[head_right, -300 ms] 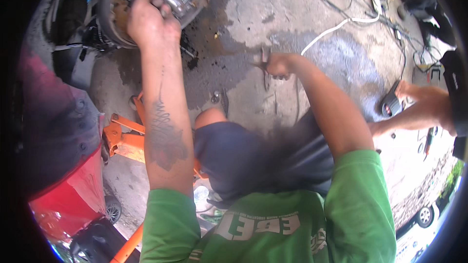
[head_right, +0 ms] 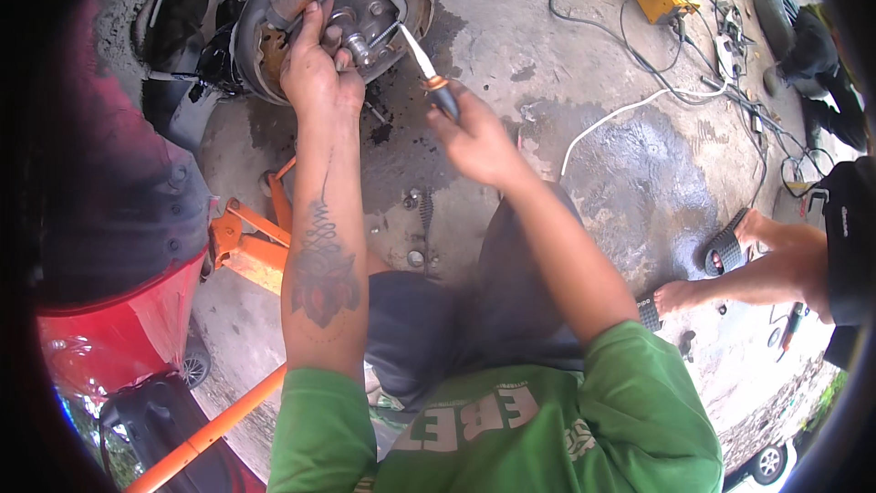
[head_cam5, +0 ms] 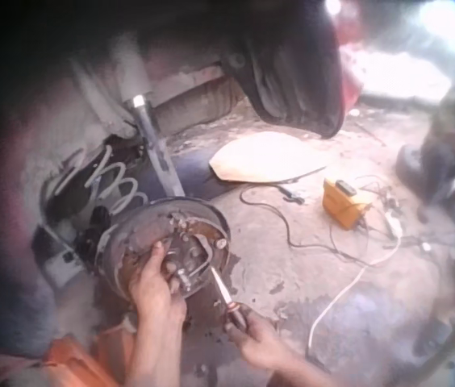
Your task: The person works on a car's rear drum brake assembly while sitting on the ground. They use a screwdriver and pliers to remove and adjust internal components, including springs and brake shoes, with assistance from another person.
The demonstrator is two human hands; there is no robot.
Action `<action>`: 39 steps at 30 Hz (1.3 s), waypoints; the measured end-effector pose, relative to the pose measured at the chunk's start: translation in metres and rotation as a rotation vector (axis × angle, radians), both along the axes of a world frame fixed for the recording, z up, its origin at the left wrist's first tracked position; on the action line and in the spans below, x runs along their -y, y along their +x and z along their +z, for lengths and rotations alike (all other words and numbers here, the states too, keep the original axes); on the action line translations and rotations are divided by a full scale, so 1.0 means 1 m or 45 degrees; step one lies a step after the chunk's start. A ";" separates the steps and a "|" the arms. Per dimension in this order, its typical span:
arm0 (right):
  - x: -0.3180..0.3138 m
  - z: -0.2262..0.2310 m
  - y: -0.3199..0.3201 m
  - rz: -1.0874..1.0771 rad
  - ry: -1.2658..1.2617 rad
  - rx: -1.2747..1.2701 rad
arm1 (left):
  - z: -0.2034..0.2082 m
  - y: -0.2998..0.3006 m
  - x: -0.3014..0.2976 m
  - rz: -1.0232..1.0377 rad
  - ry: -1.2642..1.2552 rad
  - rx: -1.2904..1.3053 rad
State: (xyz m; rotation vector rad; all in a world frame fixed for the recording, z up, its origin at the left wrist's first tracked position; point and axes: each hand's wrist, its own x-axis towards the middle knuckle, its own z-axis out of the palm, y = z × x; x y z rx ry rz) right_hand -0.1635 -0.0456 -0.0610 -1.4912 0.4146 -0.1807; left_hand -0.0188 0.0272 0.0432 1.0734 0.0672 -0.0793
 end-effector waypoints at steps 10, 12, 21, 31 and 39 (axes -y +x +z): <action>-0.004 0.013 0.065 -0.249 -0.799 0.371 | 0.000 0.007 0.000 -0.020 -0.067 -0.042; -0.005 0.010 0.070 -0.276 -0.815 0.427 | 0.000 0.007 0.000 0.005 -0.051 -0.073; -0.006 0.014 0.085 -0.270 -0.730 0.511 | 0.003 0.003 0.001 -0.002 0.006 -0.079; 0.000 0.021 0.080 -0.222 -0.796 0.473 | 0.009 0.001 0.005 0.021 0.003 -0.105; 0.003 0.023 0.084 -0.243 -0.849 0.408 | 0.008 0.000 0.002 0.005 -0.009 -0.125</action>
